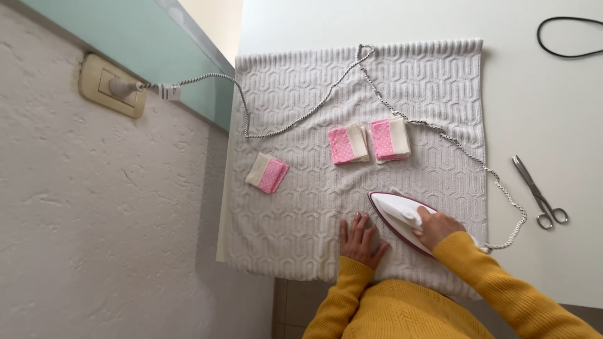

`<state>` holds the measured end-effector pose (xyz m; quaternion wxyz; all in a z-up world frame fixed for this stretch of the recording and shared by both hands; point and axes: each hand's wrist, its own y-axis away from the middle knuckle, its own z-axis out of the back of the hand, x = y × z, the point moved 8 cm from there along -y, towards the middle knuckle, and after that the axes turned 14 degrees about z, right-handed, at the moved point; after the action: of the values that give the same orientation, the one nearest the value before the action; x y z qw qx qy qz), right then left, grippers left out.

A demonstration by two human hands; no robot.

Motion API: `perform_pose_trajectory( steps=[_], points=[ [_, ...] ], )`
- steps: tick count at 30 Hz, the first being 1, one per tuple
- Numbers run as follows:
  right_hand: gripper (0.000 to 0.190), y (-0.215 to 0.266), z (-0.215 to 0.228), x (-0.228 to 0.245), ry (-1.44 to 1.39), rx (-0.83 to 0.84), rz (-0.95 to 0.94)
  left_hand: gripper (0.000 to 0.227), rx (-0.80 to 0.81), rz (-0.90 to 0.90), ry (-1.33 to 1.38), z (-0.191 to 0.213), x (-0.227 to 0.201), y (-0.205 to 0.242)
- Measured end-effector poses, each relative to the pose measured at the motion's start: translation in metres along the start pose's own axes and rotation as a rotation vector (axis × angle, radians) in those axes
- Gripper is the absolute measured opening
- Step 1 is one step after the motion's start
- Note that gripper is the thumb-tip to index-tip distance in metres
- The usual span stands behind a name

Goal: Ironing small rectangular pieces of fabric on a table.

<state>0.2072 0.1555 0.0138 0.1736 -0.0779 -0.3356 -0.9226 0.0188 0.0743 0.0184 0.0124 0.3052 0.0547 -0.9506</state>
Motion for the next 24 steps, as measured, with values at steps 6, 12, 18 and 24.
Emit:
perform_pose_trajectory(
  steps=[6,12,18,24],
  points=[
    [0.041,0.008,0.005,0.008,-0.071,0.015,-0.031,0.055,-0.010,-0.009,0.013,0.008,-0.004,0.002],
    [0.045,0.005,0.010,0.016,-0.041,-0.079,-0.044,0.054,0.011,0.025,0.049,0.013,-0.005,0.005],
    [0.048,0.004,-0.009,0.003,-0.089,-0.023,-0.081,0.052,-0.008,0.020,0.071,0.015,-0.003,-0.003],
    [0.046,0.004,0.008,0.013,-0.091,-0.084,-0.071,0.049,-0.034,0.017,0.065,0.022,-0.010,0.000]
  ],
)
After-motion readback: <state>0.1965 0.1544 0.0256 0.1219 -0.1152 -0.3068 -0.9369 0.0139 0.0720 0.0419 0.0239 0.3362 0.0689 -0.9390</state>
